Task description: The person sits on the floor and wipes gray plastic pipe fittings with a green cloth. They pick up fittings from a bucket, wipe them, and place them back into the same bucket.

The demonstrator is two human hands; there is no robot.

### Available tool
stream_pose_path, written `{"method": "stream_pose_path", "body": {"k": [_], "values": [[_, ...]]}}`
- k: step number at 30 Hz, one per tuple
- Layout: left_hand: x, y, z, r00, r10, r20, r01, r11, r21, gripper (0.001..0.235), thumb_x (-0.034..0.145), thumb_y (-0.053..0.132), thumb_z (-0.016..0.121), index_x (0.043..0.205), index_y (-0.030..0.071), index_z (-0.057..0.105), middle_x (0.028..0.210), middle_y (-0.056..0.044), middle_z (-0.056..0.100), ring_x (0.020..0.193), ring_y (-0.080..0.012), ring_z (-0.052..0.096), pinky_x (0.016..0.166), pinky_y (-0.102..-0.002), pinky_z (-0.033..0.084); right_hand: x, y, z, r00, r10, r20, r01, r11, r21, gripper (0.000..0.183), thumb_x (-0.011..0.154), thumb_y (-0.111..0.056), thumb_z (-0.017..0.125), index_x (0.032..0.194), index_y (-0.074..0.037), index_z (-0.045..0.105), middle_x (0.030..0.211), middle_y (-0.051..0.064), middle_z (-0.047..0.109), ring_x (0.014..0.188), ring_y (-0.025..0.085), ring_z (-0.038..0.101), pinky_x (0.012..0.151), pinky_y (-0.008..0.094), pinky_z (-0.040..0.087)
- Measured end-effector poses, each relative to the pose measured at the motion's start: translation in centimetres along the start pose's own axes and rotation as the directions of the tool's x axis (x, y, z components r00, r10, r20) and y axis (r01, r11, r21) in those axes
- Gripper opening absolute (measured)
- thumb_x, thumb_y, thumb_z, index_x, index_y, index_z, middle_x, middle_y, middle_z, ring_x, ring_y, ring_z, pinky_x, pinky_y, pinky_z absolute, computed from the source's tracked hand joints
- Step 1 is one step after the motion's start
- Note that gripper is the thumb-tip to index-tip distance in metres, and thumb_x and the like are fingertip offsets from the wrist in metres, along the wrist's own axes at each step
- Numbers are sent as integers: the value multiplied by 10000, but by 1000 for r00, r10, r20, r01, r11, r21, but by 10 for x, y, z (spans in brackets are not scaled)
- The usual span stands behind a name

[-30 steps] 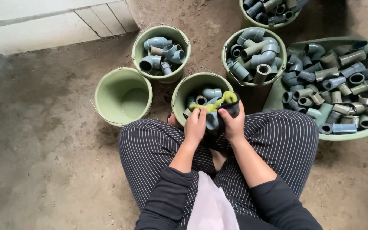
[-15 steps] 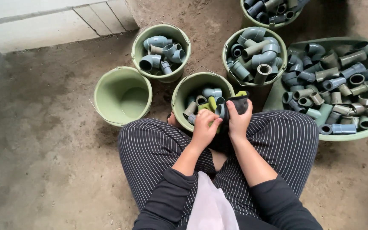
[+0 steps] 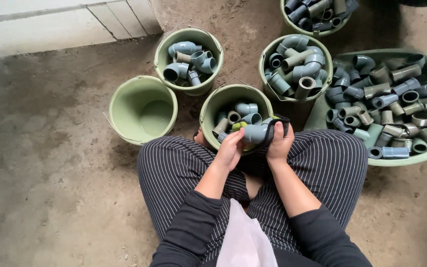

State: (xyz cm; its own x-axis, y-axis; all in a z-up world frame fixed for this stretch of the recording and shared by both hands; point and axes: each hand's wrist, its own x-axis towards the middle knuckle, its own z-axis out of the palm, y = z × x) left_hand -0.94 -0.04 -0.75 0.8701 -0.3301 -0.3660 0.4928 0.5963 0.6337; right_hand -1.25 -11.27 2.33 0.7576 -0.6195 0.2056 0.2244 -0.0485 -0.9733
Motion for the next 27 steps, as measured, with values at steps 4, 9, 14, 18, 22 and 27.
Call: {"method": "stream_pose_path", "body": {"k": [4,9,14,18,22,27], "values": [[7,-7,-9,996,-85,-34,84,996,-34,264,868,277,543,944,42,635,872,-80,627,796,-200,569,771,-351,406,0,35,-8,997,48,-54,-47,999,9,282,925,-194,474,655,-125,434,593,-63,406,582,48,370,602,183,358],[-5,7,11,974,-214,-75,206,973,-100,231,862,328,515,875,125,625,784,-24,625,686,-185,559,633,-304,383,5,18,1,973,151,-173,-163,985,-58,299,924,-275,487,669,-121,515,588,-65,438,568,50,396,574,169,343],[9,-14,-6,970,-239,-44,235,969,-78,229,861,342,514,887,143,626,763,-11,615,695,-177,558,667,-308,405,-3,-20,15,922,348,-172,-330,936,125,266,903,-388,445,865,-143,541,778,-58,500,735,55,443,743,190,365],[9,-20,-5,953,-303,-20,300,950,-90,251,877,353,484,894,141,619,772,7,611,700,-166,569,645,-297,446,-11,-43,28,801,590,103,-567,691,448,493,784,-631,388,870,-183,574,729,-34,568,639,101,527,658,237,453],[21,-36,-17,936,-347,-53,343,936,-74,270,866,398,491,841,162,619,721,7,611,658,-167,571,595,-289,462,-11,8,11,718,648,256,-695,638,332,816,617,-835,226,892,-158,590,646,28,565,404,206,481,301,333,400],[6,-26,-4,883,-434,-179,386,888,-252,153,785,308,554,742,161,555,650,27,533,648,-181,521,606,-309,409,-15,62,-8,920,316,229,-344,935,89,395,952,-301,362,661,-128,567,572,-59,475,532,34,457,543,148,395]]}}
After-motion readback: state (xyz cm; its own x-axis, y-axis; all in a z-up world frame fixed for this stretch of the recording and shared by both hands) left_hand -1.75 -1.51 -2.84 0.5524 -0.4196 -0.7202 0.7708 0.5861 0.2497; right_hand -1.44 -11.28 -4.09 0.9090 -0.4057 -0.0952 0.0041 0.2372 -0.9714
